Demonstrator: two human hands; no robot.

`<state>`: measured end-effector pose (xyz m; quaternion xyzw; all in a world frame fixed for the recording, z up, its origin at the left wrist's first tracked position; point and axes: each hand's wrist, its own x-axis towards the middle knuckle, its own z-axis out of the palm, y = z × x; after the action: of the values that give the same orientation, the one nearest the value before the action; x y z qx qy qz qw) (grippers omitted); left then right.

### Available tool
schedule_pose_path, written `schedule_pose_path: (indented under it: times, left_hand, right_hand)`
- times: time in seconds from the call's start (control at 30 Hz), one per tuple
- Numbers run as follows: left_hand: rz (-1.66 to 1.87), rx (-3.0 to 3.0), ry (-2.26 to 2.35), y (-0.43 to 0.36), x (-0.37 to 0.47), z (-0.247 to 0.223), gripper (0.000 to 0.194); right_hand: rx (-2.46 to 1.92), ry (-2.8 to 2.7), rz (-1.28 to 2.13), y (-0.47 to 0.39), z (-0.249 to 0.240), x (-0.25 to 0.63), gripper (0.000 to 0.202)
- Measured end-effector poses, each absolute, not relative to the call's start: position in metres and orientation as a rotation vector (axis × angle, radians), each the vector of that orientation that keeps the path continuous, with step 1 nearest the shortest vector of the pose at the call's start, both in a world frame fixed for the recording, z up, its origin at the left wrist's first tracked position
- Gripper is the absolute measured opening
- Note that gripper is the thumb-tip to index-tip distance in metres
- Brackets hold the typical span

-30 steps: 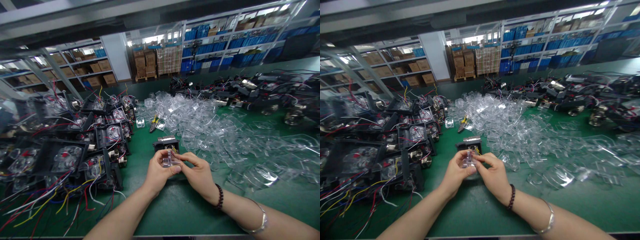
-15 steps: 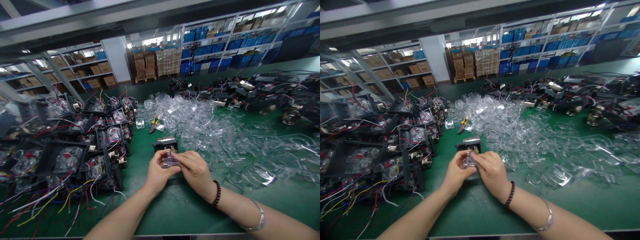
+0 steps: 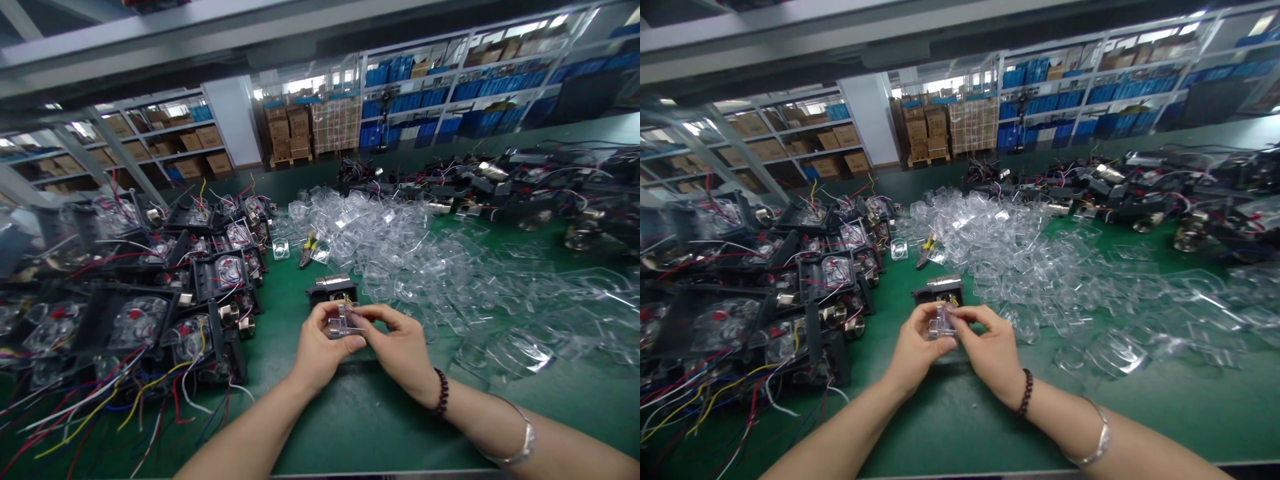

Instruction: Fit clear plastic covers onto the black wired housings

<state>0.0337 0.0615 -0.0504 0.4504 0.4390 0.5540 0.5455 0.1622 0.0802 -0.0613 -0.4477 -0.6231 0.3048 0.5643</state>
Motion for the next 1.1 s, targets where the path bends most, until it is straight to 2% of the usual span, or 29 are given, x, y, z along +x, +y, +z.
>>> schedule_pose_path:
  times: [0.27,0.53,0.77,1.1]
  left_hand:
    - [1.248,1.142,1.132,0.0636,0.0295,-0.0497,0.059]
    - [1.263,1.214,1.033,0.0611,0.0286,-0.0488,0.051]
    - [1.269,1.152,1.056,0.0610,0.0319,-0.0516,0.056]
    - [1.266,1.107,1.081,0.0606,0.0325,-0.0543,0.057]
  right_hand:
    - [-1.127,-1.283,1.048,0.0837,-0.0545,0.1615,0.023]
    - [-1.173,-1.409,0.918,0.0798,-0.0531,0.1638,0.030]
    - [-1.106,-1.201,1.045,0.0826,-0.0543,0.1606,0.028]
    - [-1.108,-1.172,0.954,0.0846,-0.0553,0.1625,0.025]
